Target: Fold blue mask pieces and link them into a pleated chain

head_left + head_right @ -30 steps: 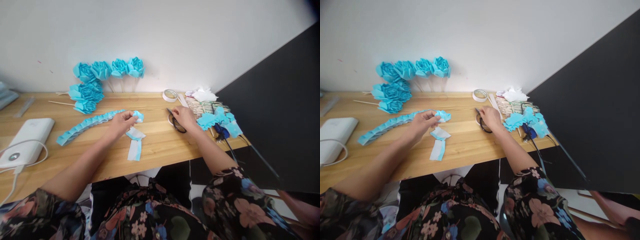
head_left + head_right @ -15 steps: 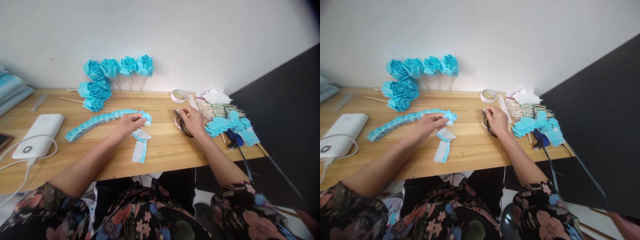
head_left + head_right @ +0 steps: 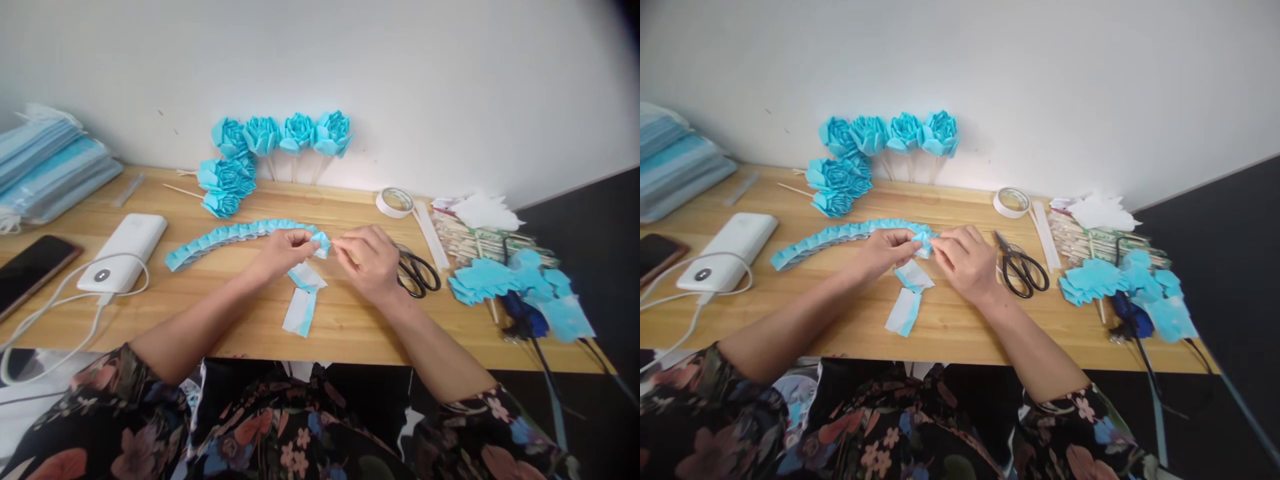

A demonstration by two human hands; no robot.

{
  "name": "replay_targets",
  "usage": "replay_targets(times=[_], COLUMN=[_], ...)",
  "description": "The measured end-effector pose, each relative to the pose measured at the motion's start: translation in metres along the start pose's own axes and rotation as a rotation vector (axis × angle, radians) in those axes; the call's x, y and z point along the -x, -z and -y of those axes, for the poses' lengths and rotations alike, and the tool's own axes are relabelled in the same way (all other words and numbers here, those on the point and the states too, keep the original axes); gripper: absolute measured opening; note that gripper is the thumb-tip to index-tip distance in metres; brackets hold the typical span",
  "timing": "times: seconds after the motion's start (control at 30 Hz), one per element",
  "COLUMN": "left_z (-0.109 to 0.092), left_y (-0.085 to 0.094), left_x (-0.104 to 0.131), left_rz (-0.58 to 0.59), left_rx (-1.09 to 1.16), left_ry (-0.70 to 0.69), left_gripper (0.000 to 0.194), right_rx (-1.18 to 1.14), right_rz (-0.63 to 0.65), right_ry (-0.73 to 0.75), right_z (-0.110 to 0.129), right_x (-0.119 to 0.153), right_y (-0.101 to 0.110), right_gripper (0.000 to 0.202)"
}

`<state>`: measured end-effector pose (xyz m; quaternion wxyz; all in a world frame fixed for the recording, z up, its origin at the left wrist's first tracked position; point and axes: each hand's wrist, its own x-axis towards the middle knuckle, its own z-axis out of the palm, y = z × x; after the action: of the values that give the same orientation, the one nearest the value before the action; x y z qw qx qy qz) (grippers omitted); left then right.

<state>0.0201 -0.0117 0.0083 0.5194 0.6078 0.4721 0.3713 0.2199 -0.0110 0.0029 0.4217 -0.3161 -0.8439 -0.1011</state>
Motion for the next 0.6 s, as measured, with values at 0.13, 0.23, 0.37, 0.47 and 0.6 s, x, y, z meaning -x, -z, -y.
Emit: replay_targets(times=[0.13,0.23,0.37,0.47,0.6], left_z=[0.0000,-0.0002,-0.0007,-0.0002,0.0005], left_y=[-0.0009,-0.0012,-0.0013,-0.0017,-0.0017], left_x=[-0.0008,-0.0011,-0.0004,0.0001,0.0003], left_rz=[0.001,0.004,-0.005,-0.007,-0.005], left_rx=[-0.013,-0.022,-0.024,-0.014,-0.001], left_ry=[0.026,0.038,0.033,0.035,0.033], left_gripper=[0.029,0.028,0.028,0.028,0.028], right_rx=[0.051,0.065,0.085,0.081,0.054], right_rz=[-0.004,-0.024,-0.017,0.000,0.026], right_ry=[0.047,0.095,0.113,0.107,0.090], right_z=[0.0005,0.0007,-0.0004,-0.0009,-0.0004], right_x=[0.0012,-0.0005,0.0003,0.0020,0.0030], right_y=[0.0005,0.0009,-0.0003,-0.0012,-0.0022], right_gripper=[0.017,0.016,0.016,0.016,0.016])
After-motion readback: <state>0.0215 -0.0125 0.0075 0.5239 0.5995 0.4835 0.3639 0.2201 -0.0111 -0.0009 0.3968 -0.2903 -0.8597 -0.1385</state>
